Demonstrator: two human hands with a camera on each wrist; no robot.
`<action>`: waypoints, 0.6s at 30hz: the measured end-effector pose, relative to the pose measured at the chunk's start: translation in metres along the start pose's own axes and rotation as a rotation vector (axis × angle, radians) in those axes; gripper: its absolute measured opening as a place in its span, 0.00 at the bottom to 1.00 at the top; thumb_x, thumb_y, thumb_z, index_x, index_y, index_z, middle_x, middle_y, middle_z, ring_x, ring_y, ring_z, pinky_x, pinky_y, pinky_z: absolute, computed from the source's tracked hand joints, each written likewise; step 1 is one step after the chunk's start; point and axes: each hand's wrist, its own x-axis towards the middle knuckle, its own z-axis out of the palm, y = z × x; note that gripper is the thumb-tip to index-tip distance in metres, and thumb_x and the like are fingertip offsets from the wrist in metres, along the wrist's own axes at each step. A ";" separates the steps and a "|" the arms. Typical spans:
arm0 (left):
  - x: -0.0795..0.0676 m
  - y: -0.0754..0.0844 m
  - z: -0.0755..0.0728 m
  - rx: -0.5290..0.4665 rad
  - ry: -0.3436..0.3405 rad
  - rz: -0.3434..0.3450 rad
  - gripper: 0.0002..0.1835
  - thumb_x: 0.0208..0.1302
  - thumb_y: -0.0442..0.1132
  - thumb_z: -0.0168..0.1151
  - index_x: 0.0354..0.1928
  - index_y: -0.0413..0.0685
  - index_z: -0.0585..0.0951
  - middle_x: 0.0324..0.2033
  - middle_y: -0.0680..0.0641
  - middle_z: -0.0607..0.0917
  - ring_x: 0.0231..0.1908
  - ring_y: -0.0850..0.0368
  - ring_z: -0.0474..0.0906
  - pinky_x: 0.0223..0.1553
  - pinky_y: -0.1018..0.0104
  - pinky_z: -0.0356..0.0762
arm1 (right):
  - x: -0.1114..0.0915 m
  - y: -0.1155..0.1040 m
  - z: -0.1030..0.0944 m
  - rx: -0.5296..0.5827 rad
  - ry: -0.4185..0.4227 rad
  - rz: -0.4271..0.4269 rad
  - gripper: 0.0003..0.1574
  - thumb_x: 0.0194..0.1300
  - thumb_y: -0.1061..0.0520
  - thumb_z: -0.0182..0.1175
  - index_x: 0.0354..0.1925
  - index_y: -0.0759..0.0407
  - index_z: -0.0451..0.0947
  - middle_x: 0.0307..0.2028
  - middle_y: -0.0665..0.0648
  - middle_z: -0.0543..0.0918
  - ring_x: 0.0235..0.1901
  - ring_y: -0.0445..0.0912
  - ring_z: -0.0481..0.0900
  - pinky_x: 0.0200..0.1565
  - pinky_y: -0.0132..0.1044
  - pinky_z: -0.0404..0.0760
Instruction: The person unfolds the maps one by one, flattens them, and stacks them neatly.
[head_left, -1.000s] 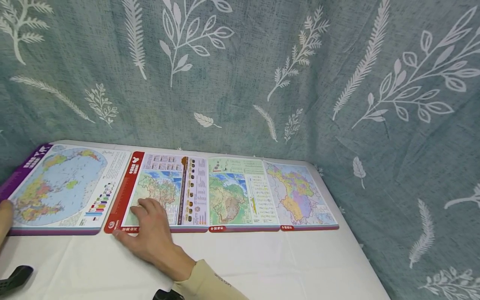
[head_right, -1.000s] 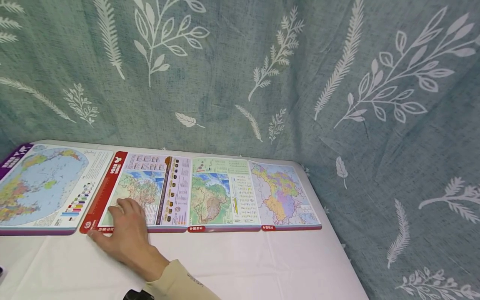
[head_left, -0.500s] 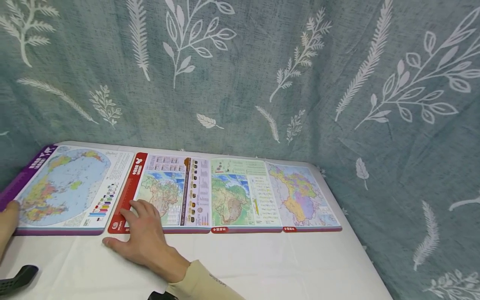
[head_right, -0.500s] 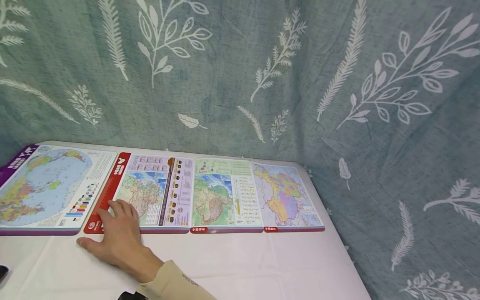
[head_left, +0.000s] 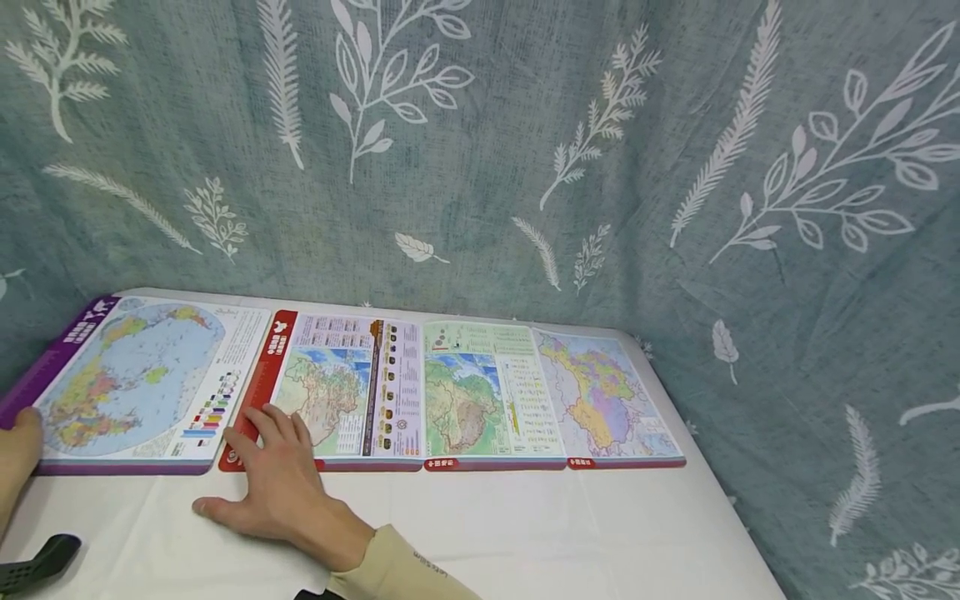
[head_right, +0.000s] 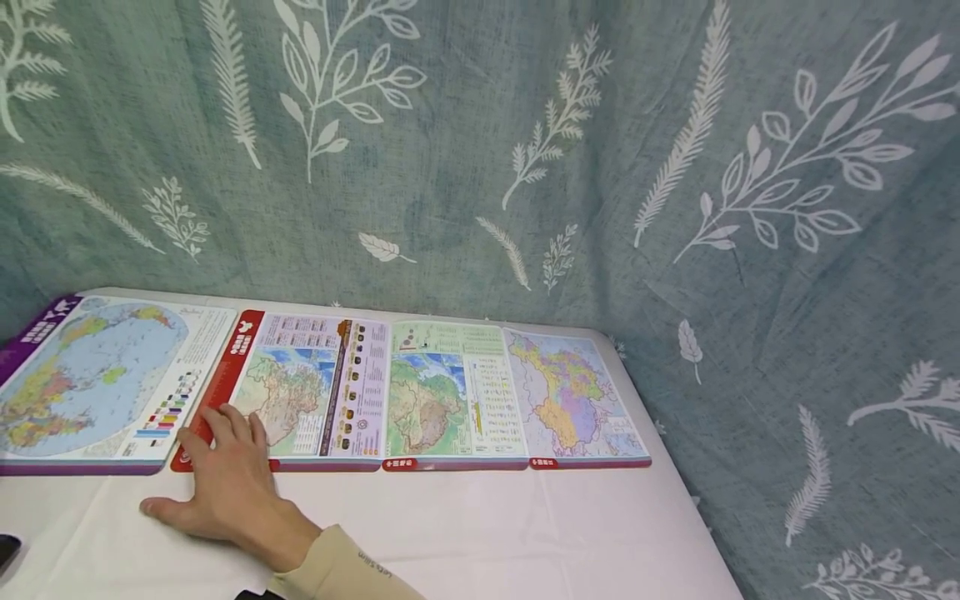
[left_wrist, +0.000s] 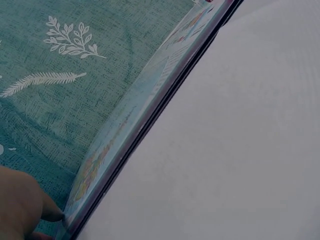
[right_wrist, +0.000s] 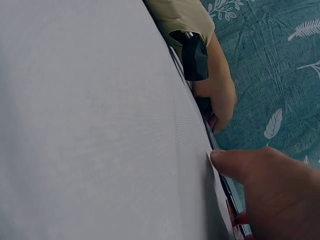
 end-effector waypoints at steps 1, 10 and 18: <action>-0.001 0.000 0.000 0.005 0.003 0.006 0.36 0.77 0.38 0.42 0.84 0.45 0.50 0.78 0.27 0.57 0.77 0.27 0.56 0.77 0.35 0.52 | 0.000 0.000 0.000 -0.002 0.001 -0.001 0.46 0.64 0.20 0.58 0.74 0.33 0.70 0.79 0.44 0.61 0.80 0.45 0.54 0.77 0.49 0.60; -0.005 0.009 -0.002 -0.020 0.018 0.044 0.37 0.76 0.36 0.43 0.84 0.46 0.49 0.79 0.29 0.56 0.78 0.29 0.54 0.79 0.38 0.49 | 0.001 0.007 0.000 0.091 0.018 -0.053 0.49 0.67 0.25 0.59 0.79 0.38 0.64 0.79 0.45 0.63 0.82 0.44 0.51 0.78 0.51 0.59; -0.005 0.011 0.000 -0.023 0.024 0.022 0.36 0.77 0.37 0.41 0.84 0.43 0.48 0.79 0.29 0.56 0.78 0.30 0.54 0.79 0.38 0.50 | 0.001 0.009 0.001 0.168 0.089 -0.114 0.54 0.67 0.31 0.64 0.82 0.46 0.58 0.79 0.47 0.65 0.82 0.46 0.53 0.78 0.51 0.59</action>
